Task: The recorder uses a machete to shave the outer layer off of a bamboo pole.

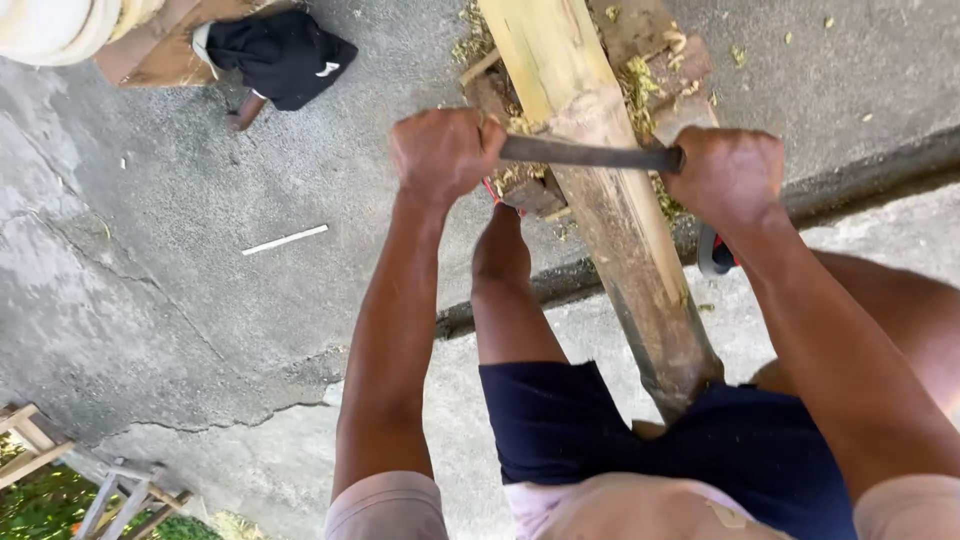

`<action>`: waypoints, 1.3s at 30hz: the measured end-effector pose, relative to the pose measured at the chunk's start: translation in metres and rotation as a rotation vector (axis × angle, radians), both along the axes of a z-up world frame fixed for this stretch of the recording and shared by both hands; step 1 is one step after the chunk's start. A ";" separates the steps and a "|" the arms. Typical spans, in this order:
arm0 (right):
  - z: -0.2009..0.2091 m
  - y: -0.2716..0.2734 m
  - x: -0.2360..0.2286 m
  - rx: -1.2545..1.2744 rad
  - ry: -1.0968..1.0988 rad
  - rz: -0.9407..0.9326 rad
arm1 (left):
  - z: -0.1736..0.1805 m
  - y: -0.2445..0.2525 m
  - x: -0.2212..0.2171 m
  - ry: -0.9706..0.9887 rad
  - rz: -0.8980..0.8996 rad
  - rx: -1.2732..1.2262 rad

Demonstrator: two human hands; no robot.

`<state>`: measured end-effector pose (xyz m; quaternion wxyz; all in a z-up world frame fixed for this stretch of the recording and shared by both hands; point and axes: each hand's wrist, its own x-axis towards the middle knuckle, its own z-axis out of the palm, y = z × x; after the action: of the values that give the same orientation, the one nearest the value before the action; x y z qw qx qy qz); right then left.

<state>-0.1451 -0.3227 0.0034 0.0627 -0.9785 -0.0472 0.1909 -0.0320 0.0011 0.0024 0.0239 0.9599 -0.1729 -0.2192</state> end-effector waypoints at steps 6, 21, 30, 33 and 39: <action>-0.038 -0.001 0.017 0.133 -0.239 0.015 | -0.012 0.018 0.030 -0.517 -0.168 -0.101; -0.025 -0.005 0.018 0.141 -0.032 -0.078 | 0.009 -0.009 0.039 0.043 -0.056 0.120; -0.053 -0.017 0.000 0.158 -0.289 -0.004 | 0.017 -0.013 0.019 0.025 -0.004 0.128; -0.042 -0.022 -0.016 0.104 -0.199 0.034 | 0.006 -0.012 -0.005 -0.027 -0.022 0.125; -0.042 0.001 0.049 -0.010 -0.447 0.097 | 0.025 -0.008 0.063 -0.107 -0.051 0.196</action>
<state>-0.0959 -0.3217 -0.0387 0.0366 -0.9933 -0.1061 -0.0274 0.0308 -0.0071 0.0271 -0.0848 0.9633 -0.1760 -0.1839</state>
